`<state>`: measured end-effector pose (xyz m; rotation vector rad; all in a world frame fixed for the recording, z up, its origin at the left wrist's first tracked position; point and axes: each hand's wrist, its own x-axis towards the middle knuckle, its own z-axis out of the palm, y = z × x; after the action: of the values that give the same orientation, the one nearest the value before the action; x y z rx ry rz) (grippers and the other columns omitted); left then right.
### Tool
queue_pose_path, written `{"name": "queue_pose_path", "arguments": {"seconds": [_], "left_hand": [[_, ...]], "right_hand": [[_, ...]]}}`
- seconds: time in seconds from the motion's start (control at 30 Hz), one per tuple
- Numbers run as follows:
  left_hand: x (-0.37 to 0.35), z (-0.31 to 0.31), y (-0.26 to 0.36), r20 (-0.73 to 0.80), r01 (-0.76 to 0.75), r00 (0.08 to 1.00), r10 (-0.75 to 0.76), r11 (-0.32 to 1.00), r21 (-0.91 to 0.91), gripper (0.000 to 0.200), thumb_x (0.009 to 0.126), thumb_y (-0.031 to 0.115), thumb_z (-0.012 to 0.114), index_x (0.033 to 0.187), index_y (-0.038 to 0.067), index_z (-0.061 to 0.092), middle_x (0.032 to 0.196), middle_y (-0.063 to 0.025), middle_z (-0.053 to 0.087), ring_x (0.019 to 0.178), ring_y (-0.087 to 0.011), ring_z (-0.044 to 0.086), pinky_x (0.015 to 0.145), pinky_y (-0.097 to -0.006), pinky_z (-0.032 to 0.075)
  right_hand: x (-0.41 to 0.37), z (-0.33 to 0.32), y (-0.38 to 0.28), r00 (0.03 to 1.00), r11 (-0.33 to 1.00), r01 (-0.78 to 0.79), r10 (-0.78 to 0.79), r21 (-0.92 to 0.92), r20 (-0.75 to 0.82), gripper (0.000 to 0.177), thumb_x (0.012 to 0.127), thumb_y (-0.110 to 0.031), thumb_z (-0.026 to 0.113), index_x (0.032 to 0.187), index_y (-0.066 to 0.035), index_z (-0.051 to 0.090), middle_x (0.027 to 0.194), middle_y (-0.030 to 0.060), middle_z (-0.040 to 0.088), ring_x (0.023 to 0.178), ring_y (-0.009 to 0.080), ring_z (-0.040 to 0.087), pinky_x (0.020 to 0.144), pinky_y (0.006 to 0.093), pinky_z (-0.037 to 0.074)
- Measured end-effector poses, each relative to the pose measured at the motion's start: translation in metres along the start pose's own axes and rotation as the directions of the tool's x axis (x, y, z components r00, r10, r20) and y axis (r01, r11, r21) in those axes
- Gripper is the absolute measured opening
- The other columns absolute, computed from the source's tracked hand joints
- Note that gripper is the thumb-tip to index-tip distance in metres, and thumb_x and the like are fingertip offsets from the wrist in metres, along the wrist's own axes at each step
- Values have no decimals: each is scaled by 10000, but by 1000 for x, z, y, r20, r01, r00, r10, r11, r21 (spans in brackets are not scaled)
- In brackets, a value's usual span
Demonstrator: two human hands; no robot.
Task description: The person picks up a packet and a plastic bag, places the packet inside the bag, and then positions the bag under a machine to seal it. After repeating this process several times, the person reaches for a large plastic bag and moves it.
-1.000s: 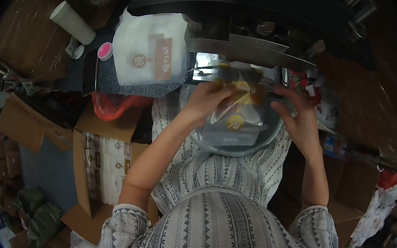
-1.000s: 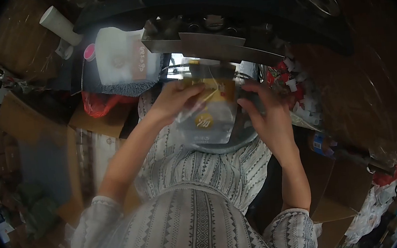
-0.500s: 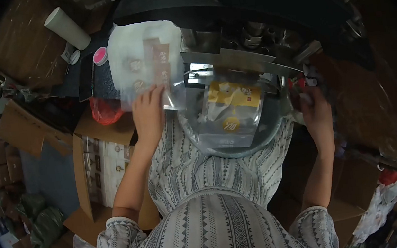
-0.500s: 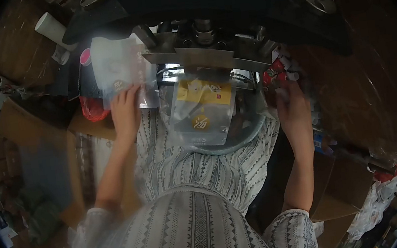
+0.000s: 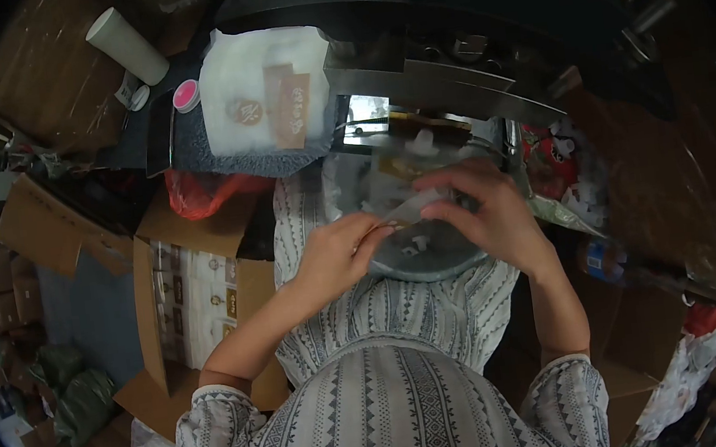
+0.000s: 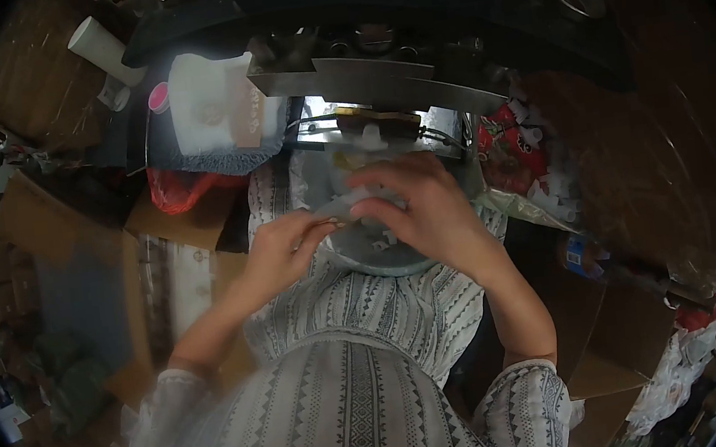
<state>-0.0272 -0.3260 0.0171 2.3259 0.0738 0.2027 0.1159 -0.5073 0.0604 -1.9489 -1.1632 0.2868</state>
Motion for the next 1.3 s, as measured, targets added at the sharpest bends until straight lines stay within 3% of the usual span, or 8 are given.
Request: {"name": "queue_pose_path", "arguments": {"seconds": [0.2,0.43,0.57,0.6,0.7,0.9,1.1,1.3], "left_hand": [[63,19,-11,336,534,845,-416,623,-571,223,895,196,651,878,-26,667,789,-93,688,718,-89,666,596,-244,506],[78,22,-10,396,559,794,-461,298,-774,294,924,239,623,974,-51,628,788,-39,633,743,-108,647,682,-240,512],[66,-17,-53,-526,64,846,-87,996,-60,449,885,270,649,1218,-9,533,1081,-168,608,936,-306,614,806,-374,486],[63,-28,-70,-501,92,832,238,831,548,534,842,275,677,1276,28,488,1223,-203,524,1030,-358,559,870,-387,450],[31,-12,-84,-293,63,918,268,631,774,445,832,214,671,1226,58,534,1165,-178,567,1043,-344,555,889,-380,433],[-4,-37,-51,-429,251,896,-112,925,284,207,806,9,628,1004,66,649,929,-118,659,866,-323,630,745,-373,496],[-3,-38,-7,-415,-24,897,150,956,294,176,784,-8,646,953,42,654,887,-126,662,778,-313,646,656,-365,509],[7,-7,2,0,68,998,-69,992,-107,132,857,93,648,952,2,663,801,-124,674,717,-249,666,597,-301,498]], "right_hand": [[-15,-21,9,955,967,-195,149,-163,-258,329,829,-127,691,1138,-31,626,989,129,673,897,225,650,761,352,503],[-38,-48,81,849,711,-479,225,-516,-478,241,856,-104,620,1089,-41,627,982,187,653,915,347,639,761,392,513],[-42,-48,117,826,647,-533,260,-545,-500,207,866,-95,557,1055,-37,619,919,192,659,863,383,636,746,456,508],[-47,-46,117,819,679,-538,282,-500,-499,205,877,-108,531,1052,-38,611,876,173,671,818,385,647,736,475,508],[-42,-53,81,751,516,-661,470,-546,-465,217,851,-83,580,1058,-30,616,838,174,674,783,359,657,724,442,519],[-22,-35,9,910,935,-346,354,74,-218,256,774,-50,707,1028,-37,676,901,115,682,743,209,645,674,330,517],[11,6,-16,971,975,174,-192,-135,-140,276,774,-74,724,1043,-45,670,936,91,678,803,198,638,716,316,514],[7,3,-4,991,970,-136,134,200,21,278,804,-88,704,1076,-57,659,948,94,678,834,206,642,736,307,509]]}}
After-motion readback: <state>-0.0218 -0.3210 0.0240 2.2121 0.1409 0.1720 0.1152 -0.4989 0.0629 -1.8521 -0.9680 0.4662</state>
